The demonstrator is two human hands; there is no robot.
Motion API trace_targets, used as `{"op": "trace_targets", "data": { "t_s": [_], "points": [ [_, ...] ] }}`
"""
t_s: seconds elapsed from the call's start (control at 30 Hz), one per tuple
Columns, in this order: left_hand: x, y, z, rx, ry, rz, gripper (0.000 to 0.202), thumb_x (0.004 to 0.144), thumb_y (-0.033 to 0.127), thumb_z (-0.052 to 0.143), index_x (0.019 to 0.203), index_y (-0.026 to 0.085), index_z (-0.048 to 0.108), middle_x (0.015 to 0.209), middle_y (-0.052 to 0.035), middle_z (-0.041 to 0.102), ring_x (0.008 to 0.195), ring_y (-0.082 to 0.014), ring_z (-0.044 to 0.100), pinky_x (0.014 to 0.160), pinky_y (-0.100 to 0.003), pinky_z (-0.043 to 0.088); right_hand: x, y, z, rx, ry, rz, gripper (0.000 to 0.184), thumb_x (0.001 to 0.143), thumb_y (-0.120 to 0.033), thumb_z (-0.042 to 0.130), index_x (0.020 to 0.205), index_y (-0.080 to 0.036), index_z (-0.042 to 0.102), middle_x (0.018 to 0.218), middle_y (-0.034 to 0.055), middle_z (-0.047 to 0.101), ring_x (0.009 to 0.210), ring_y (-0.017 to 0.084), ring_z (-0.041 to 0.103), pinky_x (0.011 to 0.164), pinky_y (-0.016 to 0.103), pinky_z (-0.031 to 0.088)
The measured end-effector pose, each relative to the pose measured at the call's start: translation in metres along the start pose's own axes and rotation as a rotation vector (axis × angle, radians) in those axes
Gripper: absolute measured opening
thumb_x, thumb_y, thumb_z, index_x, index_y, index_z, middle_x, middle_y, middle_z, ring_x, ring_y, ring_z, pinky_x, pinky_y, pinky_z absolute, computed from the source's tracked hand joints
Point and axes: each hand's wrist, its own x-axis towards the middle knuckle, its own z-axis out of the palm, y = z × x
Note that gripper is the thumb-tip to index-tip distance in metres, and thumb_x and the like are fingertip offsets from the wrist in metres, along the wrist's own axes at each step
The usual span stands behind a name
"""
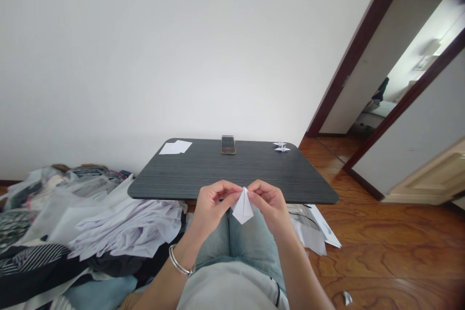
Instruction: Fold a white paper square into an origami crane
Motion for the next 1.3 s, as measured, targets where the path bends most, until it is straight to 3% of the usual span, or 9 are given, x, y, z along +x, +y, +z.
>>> {"op": "trace_targets", "data": {
  "t_s": [0.3, 0.5, 0.77, 1.1, 1.3],
  "points": [
    [-0.0005, 0.0008, -0.0005, -0.005, -0.035, -0.023, 0.016, 0.075, 0.028, 0.063, 0.079, 0.013, 0.069, 0.072, -0.0044, 0.066, 0.064, -0.0121, 0.059, 0.059, -0.02, 0.044, 0.0004, 0.0, 0.0003, -0.103, 0.038, -0.011, 0.021, 0.075, -0.033, 0.061, 0.063, -0.016, 0.056, 0.051, -0.0024, 0.053, 0.044, 0.008, 0.042, 0.043, 0.02, 0.031],
    [0.0014, -0.0028, -0.0006, -0.009, -0.043, -0.038, 0.021, 0.066, 0.024, 0.072, 0.082, 0.012, 0.066, 0.073, -0.004, 0.066, 0.068, -0.013, 0.059, 0.063, -0.021, 0.046, 0.0015, 0.0004, 0.0017, -0.156, 0.066, -0.013, 0.022, 0.074, -0.034, 0.061, 0.063, -0.016, 0.054, 0.05, -0.003, 0.051, 0.044, 0.008, 0.04, 0.042, 0.02, 0.031],
    [0.0036, -0.0036, -0.0009, -0.034, -0.017, -0.11, 0.02, 0.064, 0.024, 0.072, 0.079, 0.011, 0.067, 0.071, -0.0044, 0.066, 0.065, -0.0125, 0.058, 0.06, -0.021, 0.045, 0.0043, 0.0009, 0.0016, -0.121, 0.047, 0.014, 0.021, 0.075, -0.035, 0.06, 0.065, -0.017, 0.054, 0.051, -0.0041, 0.048, 0.043, 0.008, 0.038, 0.042, 0.02, 0.029],
    [0.0054, -0.0003, 0.0005, -0.069, -0.064, -0.184, 0.021, 0.06, 0.026, 0.075, 0.073, 0.011, 0.067, 0.068, -0.0049, 0.067, 0.061, -0.0131, 0.059, 0.056, -0.022, 0.044, 0.0064, 0.001, -0.0019, -0.205, 0.021, -0.001, 0.027, 0.078, -0.037, 0.056, 0.06, -0.017, 0.05, 0.047, -0.006, 0.038, 0.044, 0.008, 0.03, 0.043, 0.02, 0.024],
    [0.0069, -0.0009, 0.0, -0.099, -0.059, -0.202, 0.022, 0.058, 0.026, 0.076, 0.071, 0.011, 0.067, 0.067, -0.0036, 0.067, 0.06, -0.0126, 0.059, 0.056, -0.022, 0.044, 0.0062, 0.0029, -0.0033, -0.17, -0.019, 0.032, 0.028, 0.075, -0.04, 0.06, 0.063, -0.017, 0.053, 0.05, -0.0044, 0.044, 0.045, 0.008, 0.034, 0.044, 0.021, 0.027]
  ]
}}
